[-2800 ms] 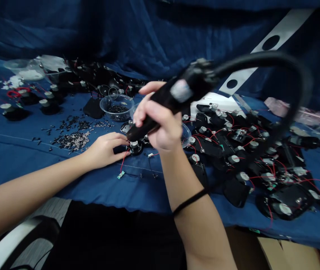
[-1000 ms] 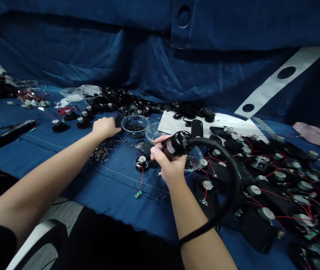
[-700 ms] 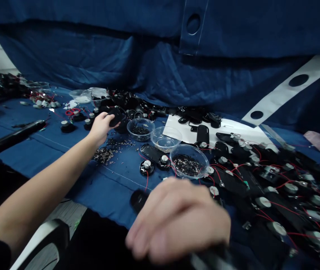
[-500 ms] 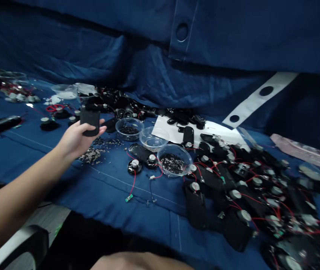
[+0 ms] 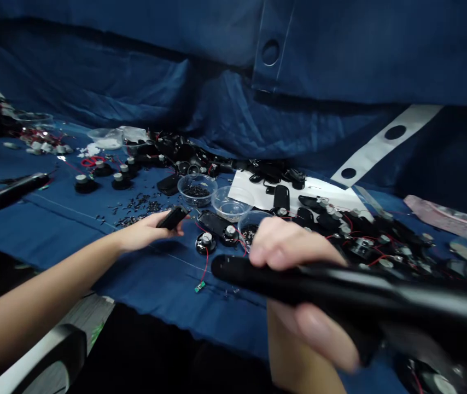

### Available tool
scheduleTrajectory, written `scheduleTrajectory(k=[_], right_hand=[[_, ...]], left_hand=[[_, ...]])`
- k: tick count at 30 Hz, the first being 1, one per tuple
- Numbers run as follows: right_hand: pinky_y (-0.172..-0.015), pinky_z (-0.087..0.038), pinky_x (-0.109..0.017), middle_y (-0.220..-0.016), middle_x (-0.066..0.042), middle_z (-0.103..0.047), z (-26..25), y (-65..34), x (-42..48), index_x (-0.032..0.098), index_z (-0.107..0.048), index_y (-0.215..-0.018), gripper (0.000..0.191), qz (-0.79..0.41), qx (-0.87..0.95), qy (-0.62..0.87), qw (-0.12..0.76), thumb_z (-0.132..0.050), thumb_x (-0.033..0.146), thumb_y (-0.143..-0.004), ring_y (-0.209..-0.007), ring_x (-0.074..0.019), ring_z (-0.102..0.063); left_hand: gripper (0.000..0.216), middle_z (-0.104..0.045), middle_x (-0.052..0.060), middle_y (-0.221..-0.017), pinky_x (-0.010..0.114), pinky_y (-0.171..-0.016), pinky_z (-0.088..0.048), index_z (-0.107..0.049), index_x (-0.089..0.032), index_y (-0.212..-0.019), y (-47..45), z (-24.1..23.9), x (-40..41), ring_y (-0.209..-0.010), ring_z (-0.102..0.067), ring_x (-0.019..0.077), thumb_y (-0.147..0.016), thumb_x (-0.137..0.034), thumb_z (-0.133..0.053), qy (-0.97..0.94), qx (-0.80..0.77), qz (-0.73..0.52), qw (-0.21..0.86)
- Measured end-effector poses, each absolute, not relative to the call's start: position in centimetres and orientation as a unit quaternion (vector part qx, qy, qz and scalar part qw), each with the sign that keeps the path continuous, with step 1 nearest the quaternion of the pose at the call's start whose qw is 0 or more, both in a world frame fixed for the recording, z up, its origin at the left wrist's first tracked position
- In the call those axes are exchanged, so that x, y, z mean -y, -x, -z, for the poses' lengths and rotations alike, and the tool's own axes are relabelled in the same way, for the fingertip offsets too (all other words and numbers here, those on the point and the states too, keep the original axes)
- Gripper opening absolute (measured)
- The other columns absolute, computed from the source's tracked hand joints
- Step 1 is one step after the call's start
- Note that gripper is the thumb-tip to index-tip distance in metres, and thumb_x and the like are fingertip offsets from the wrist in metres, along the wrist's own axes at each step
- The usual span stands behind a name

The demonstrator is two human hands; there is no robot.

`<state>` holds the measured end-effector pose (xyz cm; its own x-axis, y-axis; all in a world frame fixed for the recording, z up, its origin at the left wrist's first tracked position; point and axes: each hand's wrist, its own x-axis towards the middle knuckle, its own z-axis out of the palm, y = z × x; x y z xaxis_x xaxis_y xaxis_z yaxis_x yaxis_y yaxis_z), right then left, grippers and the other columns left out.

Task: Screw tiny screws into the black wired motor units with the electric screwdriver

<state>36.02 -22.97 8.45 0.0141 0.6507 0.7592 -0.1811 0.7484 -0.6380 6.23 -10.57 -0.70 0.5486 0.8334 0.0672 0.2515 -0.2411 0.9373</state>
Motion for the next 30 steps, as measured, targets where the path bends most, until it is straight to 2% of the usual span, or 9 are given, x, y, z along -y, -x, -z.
scheduleTrajectory(k=[2, 5, 9, 12, 16, 19, 21, 25, 30], right_hand=[[-0.056, -0.045, -0.041, -0.074, -0.005, -0.067, -6.7, -35.4, 19.6, 0.023, -0.080, -0.090, 0.028, -0.289, 0.593, 0.145, 0.738, -0.073, 0.045, -0.075, -0.063, -0.0199, -0.062], [-0.056, -0.050, -0.038, -0.074, -0.002, -0.072, -3.1, -34.2, 16.5, 0.024, -0.078, -0.097, 0.025, -0.258, 0.559, 0.205, 0.761, -0.074, 0.042, -0.080, -0.062, -0.0204, -0.067], [-0.060, -0.057, -0.037, -0.070, 0.000, -0.072, -0.4, -33.3, 15.7, 0.025, -0.075, -0.096, 0.020, -0.234, 0.550, 0.278, 0.752, -0.078, 0.038, -0.081, -0.061, -0.0190, -0.069], [-0.059, -0.057, -0.036, -0.068, 0.000, -0.071, -0.3, -33.3, 15.8, 0.025, -0.074, -0.093, 0.021, -0.247, 0.548, 0.286, 0.746, -0.078, 0.040, -0.080, -0.060, -0.0182, -0.068], [-0.059, -0.058, -0.035, -0.067, 0.001, -0.071, -0.5, -33.5, 15.6, 0.024, -0.075, -0.091, 0.019, -0.270, 0.528, 0.267, 0.760, -0.079, 0.037, -0.078, -0.059, -0.0173, -0.068], [-0.057, -0.057, -0.034, -0.064, 0.002, -0.069, -0.6, -33.5, 15.4, 0.024, -0.075, -0.088, 0.017, -0.286, 0.507, 0.260, 0.770, -0.078, 0.036, -0.077, -0.057, -0.0166, -0.066], [-0.056, -0.057, -0.034, -0.062, 0.002, -0.068, -0.6, -33.5, 15.3, 0.024, -0.075, -0.087, 0.017, -0.292, 0.494, 0.262, 0.776, -0.078, 0.036, -0.076, -0.055, -0.0162, -0.065], [-0.057, -0.057, -0.035, -0.063, 0.002, -0.068, -0.8, -33.5, 15.3, 0.024, -0.075, -0.086, 0.016, -0.305, 0.482, 0.262, 0.778, -0.079, 0.036, -0.075, -0.055, -0.0162, -0.065], [-0.057, -0.056, -0.036, -0.062, 0.002, -0.067, -0.9, -33.6, 15.4, 0.024, -0.074, -0.086, 0.019, -0.307, 0.484, 0.268, 0.774, -0.079, 0.038, -0.074, -0.055, -0.0167, -0.065]], left_hand=[[0.045, -0.076, 0.012, -0.130, 0.050, -0.107, -0.059, -0.062, -0.023, -0.123, -7.0, 1.3, 10.6, -0.123, -0.073, 0.0297, -0.078, -0.025, -0.060, -0.719, -0.353, -0.282, 0.529], [0.059, -0.066, 0.019, -0.150, 0.055, -0.116, -0.054, -0.061, -0.021, -0.128, -8.2, 2.1, 11.2, -0.139, -0.065, 0.0338, -0.069, -0.019, -0.064, -0.653, -0.320, -0.301, 0.617], [0.056, -0.075, 0.021, -0.135, 0.056, -0.111, -0.058, -0.061, -0.019, -0.124, -8.3, 2.4, 11.8, -0.123, -0.075, 0.0349, -0.069, -0.020, -0.072, -0.584, -0.311, -0.272, 0.699], [0.045, -0.079, 0.014, -0.113, 0.049, -0.092, -0.063, -0.061, -0.019, -0.124, -7.1, 1.8, 11.6, -0.094, -0.079, 0.0287, -0.085, -0.040, -0.071, -0.679, -0.370, -0.260, 0.578], [0.070, -0.072, 0.011, -0.132, 0.044, -0.102, -0.055, -0.058, -0.026, -0.149, -5.2, 0.7, 11.0, -0.116, -0.071, 0.0318, -0.091, -0.063, -0.071, -0.859, -0.392, -0.181, 0.276], [0.083, -0.071, 0.011, -0.126, 0.042, -0.096, -0.055, -0.050, -0.035, -0.162, -4.9, 0.6, 10.6, -0.110, -0.071, 0.0315, -0.091, -0.074, -0.067, -0.893, -0.410, -0.115, 0.144], [0.076, -0.071, 0.011, -0.121, 0.041, -0.095, -0.055, -0.053, -0.038, -0.161, -5.2, 0.8, 10.2, -0.106, -0.070, 0.0302, -0.095, -0.074, -0.063, -0.906, -0.396, -0.105, 0.103], [0.060, -0.070, 0.013, -0.132, 0.043, -0.106, -0.053, -0.063, -0.034, -0.152, -6.5, 1.3, 9.6, -0.118, -0.067, 0.0300, -0.100, -0.064, -0.063, -0.938, -0.298, -0.134, 0.117], [0.052, -0.072, 0.010, -0.117, 0.039, -0.095, -0.058, -0.070, -0.035, -0.144, -6.5, 1.2, 10.2, -0.102, -0.071, 0.0256, -0.099, -0.060, -0.067, -0.946, -0.263, -0.133, 0.134]])
